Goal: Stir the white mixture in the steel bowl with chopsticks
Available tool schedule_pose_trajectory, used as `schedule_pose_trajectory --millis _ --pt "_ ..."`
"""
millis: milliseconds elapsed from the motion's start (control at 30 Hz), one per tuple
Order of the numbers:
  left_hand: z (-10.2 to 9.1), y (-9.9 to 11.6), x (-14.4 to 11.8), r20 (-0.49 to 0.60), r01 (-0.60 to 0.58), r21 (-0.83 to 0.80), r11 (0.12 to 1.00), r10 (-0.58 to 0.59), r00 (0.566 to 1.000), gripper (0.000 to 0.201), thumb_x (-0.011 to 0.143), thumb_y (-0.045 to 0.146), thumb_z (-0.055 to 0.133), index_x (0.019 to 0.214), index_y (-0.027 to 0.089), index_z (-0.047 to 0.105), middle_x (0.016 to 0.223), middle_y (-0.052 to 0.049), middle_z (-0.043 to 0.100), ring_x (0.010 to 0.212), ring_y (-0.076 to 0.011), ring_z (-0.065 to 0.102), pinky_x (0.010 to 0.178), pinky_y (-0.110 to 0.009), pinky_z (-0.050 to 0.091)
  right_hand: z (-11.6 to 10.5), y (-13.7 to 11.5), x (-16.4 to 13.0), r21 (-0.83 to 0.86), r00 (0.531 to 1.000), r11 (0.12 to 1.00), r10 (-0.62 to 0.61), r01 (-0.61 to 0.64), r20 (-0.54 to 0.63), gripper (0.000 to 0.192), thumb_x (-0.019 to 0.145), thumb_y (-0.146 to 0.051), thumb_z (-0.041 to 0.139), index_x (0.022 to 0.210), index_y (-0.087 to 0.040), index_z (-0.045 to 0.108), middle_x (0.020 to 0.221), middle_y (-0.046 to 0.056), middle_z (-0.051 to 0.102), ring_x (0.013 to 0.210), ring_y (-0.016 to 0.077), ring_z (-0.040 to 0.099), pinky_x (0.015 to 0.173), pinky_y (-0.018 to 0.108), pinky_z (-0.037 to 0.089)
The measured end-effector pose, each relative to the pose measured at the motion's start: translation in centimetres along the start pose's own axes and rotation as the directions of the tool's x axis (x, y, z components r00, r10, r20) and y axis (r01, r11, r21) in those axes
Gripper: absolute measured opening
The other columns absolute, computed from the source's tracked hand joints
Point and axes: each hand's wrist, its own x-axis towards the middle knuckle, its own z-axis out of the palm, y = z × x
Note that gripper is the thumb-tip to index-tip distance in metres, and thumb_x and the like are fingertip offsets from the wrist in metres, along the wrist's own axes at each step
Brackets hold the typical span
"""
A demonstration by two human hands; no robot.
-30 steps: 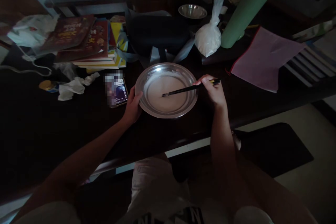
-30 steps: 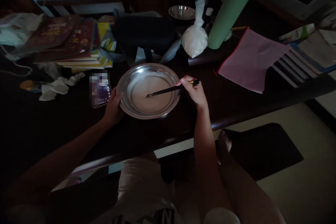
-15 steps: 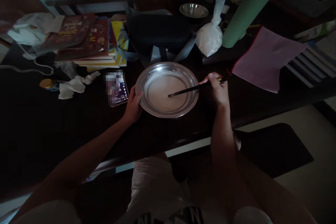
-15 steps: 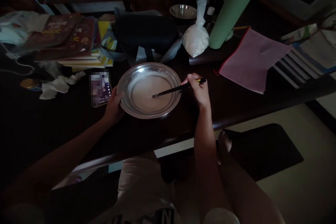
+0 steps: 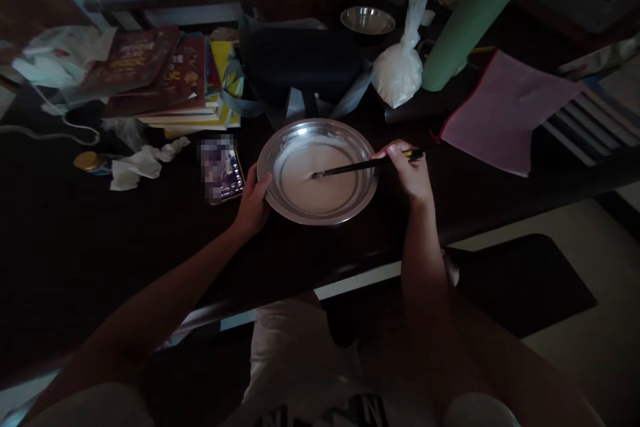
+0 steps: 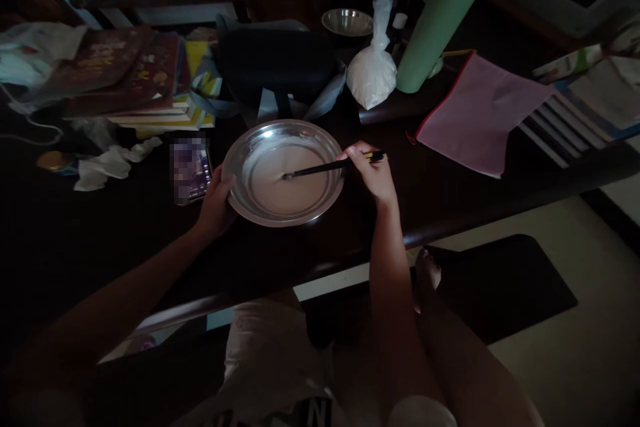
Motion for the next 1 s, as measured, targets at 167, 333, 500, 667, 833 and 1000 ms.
schedule_pose_trajectory --millis 167,333,500,667,833,1000 --pt "-0.15 -0.05 0.11 0.033 -0.015 0.047 0.999 0.013 0.999 0.058 0.08 0.057 0.084 0.126 0.027 0.068 0.115 -0.006 0.077 0.113 -0.0296 0.073 0.098 -0.043 0.061 -0.04 0.02 -0.06 -0.003 1.0 1.0 0.012 -0.012 -0.024 0.052 0.091 -0.073 0.068 0.068 -0.027 0.072 0.063 -0.002 0.072 0.068 0.0179 0.074 0.074 0.036 0.061" --pt "-0.05 0.11 0.05 0.019 -0.01 0.044 0.999 0.009 1.0 0.057 0.077 0.058 0.086 0.123 0.028 0.07 0.112 -0.004 0.078 0.108 -0.0286 0.075 0.096 -0.042 0.062 -0.14 -0.02 0.0 -0.018 1.0 1.0 -0.02 0.02 0.0 0.049 0.089 -0.073 0.07 0.069 -0.028 0.074 0.067 -0.002 0.074 0.074 0.0185 0.075 0.08 0.037 0.061" --pt "0.12 0.33 -0.11 0.003 0.008 0.017 1.0 -0.008 1.0 0.054 0.076 0.054 0.088 0.119 0.027 0.07 0.113 -0.004 0.077 0.108 -0.0283 0.074 0.095 -0.041 0.062 -0.21 0.02 0.03 0.002 1.0 1.0 0.008 -0.008 -0.013 0.052 0.091 -0.072 0.069 0.066 -0.026 0.072 0.062 -0.001 0.072 0.068 0.0171 0.072 0.069 0.033 0.057" --pt "0.25 0.51 -0.17 0.008 0.031 0.003 1.0 -0.031 0.999 0.055 0.075 0.054 0.088 0.118 0.025 0.067 0.112 -0.006 0.077 0.115 -0.0315 0.073 0.096 -0.043 0.063 -0.22 0.19 0.12 0.008 1.0 1.0 0.016 -0.017 0.019 0.051 0.087 -0.075 0.071 0.069 -0.027 0.074 0.066 -0.001 0.075 0.07 0.0178 0.074 0.069 0.033 0.058" --pt "0.25 0.35 -0.14 0.017 0.021 0.015 1.0 -0.022 1.0 0.059 0.077 0.054 0.086 0.125 0.026 0.067 0.112 -0.007 0.077 0.115 -0.0317 0.074 0.095 -0.043 0.063 -0.2 -0.13 0.03 0.008 0.999 0.999 0.032 -0.032 0.016 0.051 0.088 -0.074 0.071 0.068 -0.027 0.075 0.065 -0.001 0.075 0.067 0.0174 0.073 0.07 0.034 0.059" --pt "0.27 0.33 -0.18 -0.002 0.028 -0.004 1.0 -0.028 1.0 0.055 0.076 0.053 0.088 0.122 0.028 0.071 0.112 -0.004 0.078 0.109 -0.0288 0.075 0.092 -0.04 0.064 -0.01 -0.36 0.04 0.027 1.0 1.0 0.009 -0.01 0.003 0.051 0.086 -0.074 0.073 0.066 -0.027 0.073 0.064 -0.001 0.073 0.069 0.0182 0.074 0.076 0.036 0.061"
